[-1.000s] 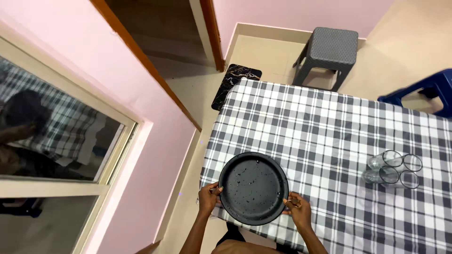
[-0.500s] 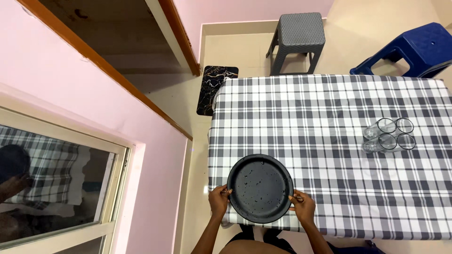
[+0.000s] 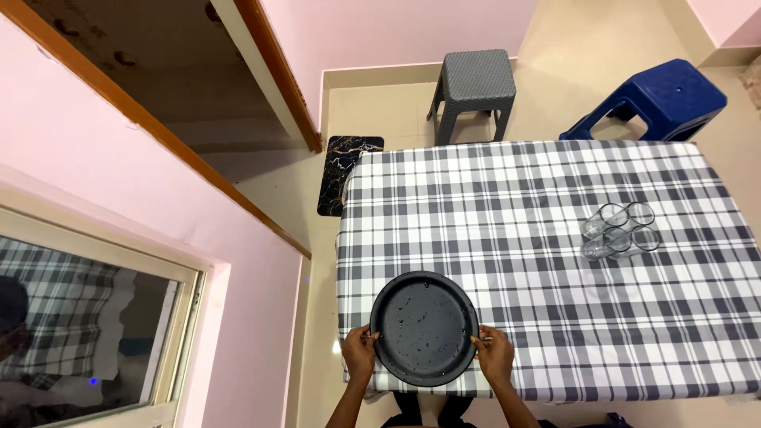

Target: The person washes a black plate under a sink faucet, then carries it to a dining table and places it down. They repeat this process with additional plates, arranging them on the table alongside glasses.

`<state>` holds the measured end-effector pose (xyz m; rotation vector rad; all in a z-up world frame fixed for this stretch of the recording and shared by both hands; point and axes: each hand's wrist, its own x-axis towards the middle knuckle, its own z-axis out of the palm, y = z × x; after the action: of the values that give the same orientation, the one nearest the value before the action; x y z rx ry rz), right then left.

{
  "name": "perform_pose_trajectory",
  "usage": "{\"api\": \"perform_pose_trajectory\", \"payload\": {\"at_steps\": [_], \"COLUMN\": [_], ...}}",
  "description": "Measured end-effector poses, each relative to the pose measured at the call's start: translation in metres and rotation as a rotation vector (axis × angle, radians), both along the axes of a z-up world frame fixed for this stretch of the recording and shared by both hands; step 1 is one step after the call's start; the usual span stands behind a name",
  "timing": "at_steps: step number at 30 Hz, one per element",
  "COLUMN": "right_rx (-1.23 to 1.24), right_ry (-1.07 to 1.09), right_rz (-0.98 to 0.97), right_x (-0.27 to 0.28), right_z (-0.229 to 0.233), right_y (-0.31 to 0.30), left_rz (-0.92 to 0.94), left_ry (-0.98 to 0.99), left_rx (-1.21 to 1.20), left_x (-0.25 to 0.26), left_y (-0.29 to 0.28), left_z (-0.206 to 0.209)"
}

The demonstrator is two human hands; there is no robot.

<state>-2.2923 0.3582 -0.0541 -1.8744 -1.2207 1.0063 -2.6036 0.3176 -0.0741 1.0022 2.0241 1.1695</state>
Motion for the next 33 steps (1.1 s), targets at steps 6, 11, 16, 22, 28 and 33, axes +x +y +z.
{"api": "perform_pose_trajectory", "payload": {"at_steps": [6,11,16,22,28,33], "right_rx": [-0.021,0.025,0.14,0.141,0.084,0.096], "right_ry": [-0.03,-0.091,-0.096,0.033,0.215,0.151], "right_rz": [-0.027,0.009,0.003,-0.067,-0.177,-0.275], "right_x": [-0.003,0.0,0.005,0.008,0.019,0.049], "right_z": [-0.002,-0.008,-0.009,0.004,0.056,0.122], "right_y": [0.004,0.009,0.001,-0.023,-0.051,-0.103], "left_rz": [0.03,0.024,-0.051,-0.264,-0.61,-0.97], "left_ry": [-0.093,0.028,0.412,0.479,0.155,0.205], "left_rx": [-0.148,-0.159,-0.254,0.043,0.042,0.345], "left_x": [0.0,0.0,0.007,0.046,0.108,0.153], "left_y": [0.004,0.013,0.017,0.026,0.025,0.015], "left_z": [0.012,0.011,0.032,0.082,0.133,0.162]}}
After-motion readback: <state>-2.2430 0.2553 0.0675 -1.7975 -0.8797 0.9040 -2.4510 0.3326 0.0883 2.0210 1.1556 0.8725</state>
